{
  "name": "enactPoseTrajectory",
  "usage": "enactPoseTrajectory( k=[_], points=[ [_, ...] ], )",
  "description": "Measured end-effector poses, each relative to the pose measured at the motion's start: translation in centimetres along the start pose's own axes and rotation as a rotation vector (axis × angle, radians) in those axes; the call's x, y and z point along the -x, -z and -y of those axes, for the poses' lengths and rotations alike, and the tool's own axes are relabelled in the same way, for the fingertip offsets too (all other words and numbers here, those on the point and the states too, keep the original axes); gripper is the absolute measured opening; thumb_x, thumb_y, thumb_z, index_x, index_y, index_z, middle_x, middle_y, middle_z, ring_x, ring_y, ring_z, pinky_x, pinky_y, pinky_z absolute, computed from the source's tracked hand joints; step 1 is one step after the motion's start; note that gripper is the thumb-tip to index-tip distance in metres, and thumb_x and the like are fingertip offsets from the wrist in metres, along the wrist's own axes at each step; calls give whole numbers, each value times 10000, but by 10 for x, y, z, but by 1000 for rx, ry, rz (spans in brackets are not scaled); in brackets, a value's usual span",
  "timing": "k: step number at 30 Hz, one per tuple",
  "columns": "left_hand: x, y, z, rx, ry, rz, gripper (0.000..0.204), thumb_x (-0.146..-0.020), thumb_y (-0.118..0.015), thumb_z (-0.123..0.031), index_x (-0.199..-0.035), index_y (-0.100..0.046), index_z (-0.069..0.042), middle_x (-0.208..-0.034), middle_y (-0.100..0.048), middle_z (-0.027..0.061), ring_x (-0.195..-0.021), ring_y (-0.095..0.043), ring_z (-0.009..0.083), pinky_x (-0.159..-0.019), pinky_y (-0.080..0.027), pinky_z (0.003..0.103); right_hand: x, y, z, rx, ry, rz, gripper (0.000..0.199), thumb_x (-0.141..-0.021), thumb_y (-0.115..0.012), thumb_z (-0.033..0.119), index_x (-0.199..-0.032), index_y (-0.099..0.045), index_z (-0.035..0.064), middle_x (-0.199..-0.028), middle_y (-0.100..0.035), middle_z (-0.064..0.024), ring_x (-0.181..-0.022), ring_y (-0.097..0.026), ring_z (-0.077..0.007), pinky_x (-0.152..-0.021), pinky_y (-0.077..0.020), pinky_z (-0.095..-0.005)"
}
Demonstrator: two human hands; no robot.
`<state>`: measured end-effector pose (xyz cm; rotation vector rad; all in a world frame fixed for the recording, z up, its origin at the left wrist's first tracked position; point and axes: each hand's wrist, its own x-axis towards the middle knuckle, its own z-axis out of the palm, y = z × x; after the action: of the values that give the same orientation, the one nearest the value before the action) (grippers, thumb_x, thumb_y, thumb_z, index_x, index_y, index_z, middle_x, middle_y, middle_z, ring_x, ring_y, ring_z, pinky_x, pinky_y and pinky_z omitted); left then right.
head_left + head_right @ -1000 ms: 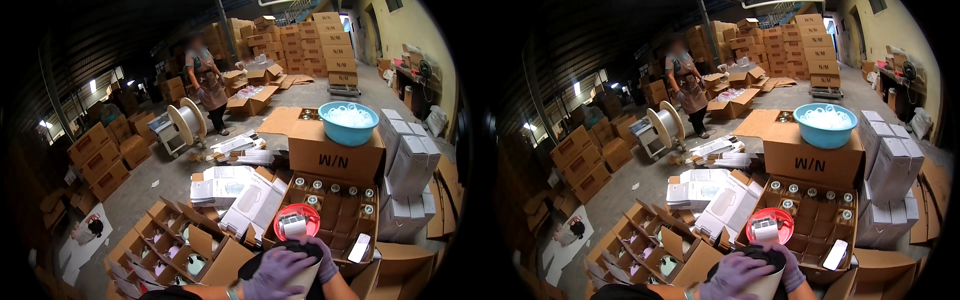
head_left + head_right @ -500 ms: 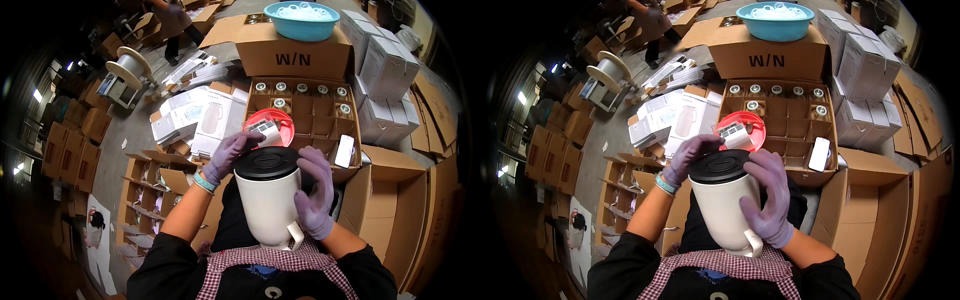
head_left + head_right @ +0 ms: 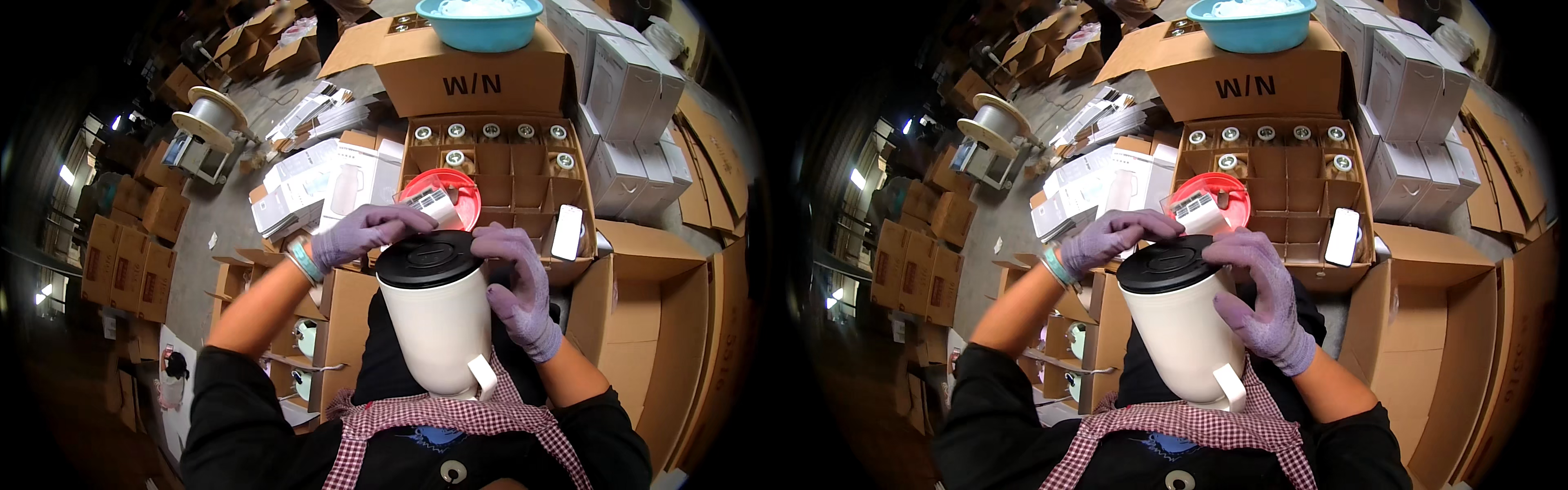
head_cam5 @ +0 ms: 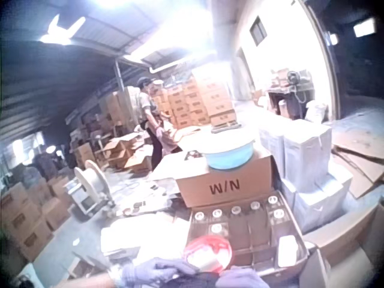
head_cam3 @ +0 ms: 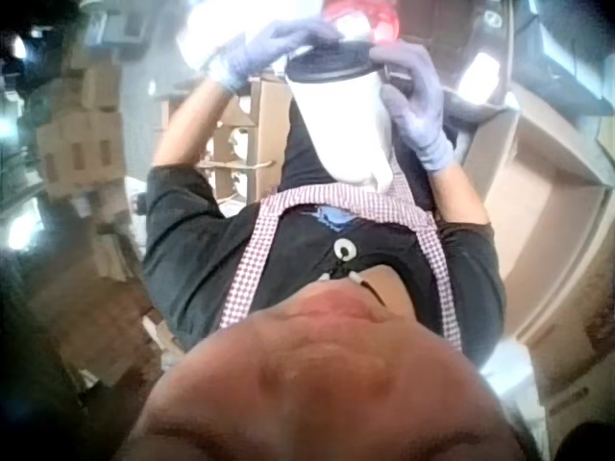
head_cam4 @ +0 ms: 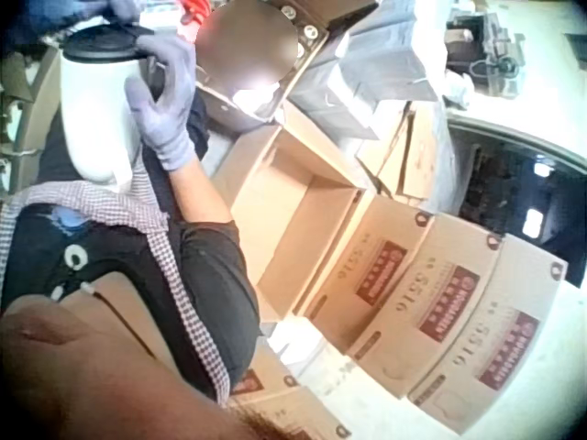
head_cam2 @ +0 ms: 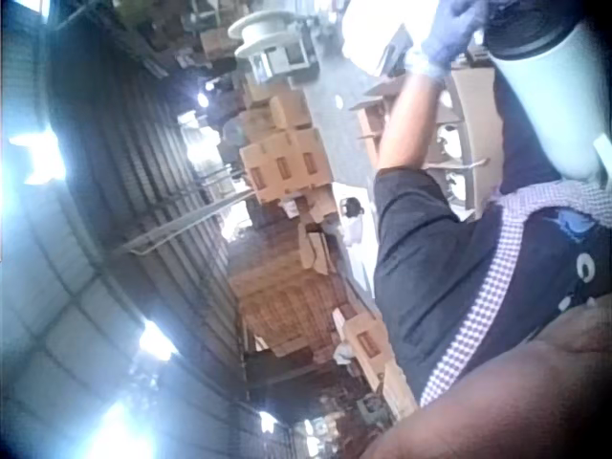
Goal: The person assembles red and white kettles by inserting internal components, screwing on lids, and attaching spouts. They then place the assembled kettles into a cardboard box.
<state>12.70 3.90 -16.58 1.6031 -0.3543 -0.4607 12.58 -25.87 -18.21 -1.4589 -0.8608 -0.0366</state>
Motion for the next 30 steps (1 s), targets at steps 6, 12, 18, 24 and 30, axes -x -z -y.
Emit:
enactPoseTrajectory(
  k=[6,12,18,24,30],
  points=[
    [0,-72,79,900,-409,-239,611,-1013,-354,-597,-1032,-626,-51,-1407,-507,209,-1349,-443,351,-1152,-350,507,-11,-25,24,232,230,76,499,-723,-762,269,-1163,-664,56,-1161,-611,-114,-1160,-547,-340,-1076,-364,-488],
    [41,-110,38,-106,-354,-689,710,-1012,-277,-635,-1211,-567,-19,-1320,-531,195,-1329,-445,338,-1139,-328,484,-4,-13,-33,-221,-106,32,380,-856,-670,292,-1120,-631,22,-1111,-643,-122,-1101,-601,-265,-987,-460,-369],
    [47,-151,-49,-1136,-354,-453,704,-927,-430,-602,-1396,-523,-86,-1417,-465,166,-1291,-405,396,-1139,-190,564,-22,-29,-71,-860,-580,254,631,-1053,-298,519,-1341,-533,10,-1307,-600,-151,-1244,-549,-221,-1106,-396,-356],
    [19,-81,-71,-959,-525,-448,870,-915,-384,-717,-1454,-432,-36,-1463,-395,222,-1369,-341,414,-1156,-233,511,-31,-15,-29,-748,-233,161,835,-902,-540,694,-1424,-444,50,-1363,-522,-91,-1269,-494,-191,-1103,-372,-350],
    [-2,-71,-56,-479,-356,-563,754,-916,-624,-497,-1432,-394,3,-1444,-425,200,-1371,-401,295,-1123,-315,388,-70,12,-86,-538,-473,-310,283,-958,-635,203,-1163,-652,9,-997,-701,-28,-897,-652,-105,-766,-553,-259]
  ],
)
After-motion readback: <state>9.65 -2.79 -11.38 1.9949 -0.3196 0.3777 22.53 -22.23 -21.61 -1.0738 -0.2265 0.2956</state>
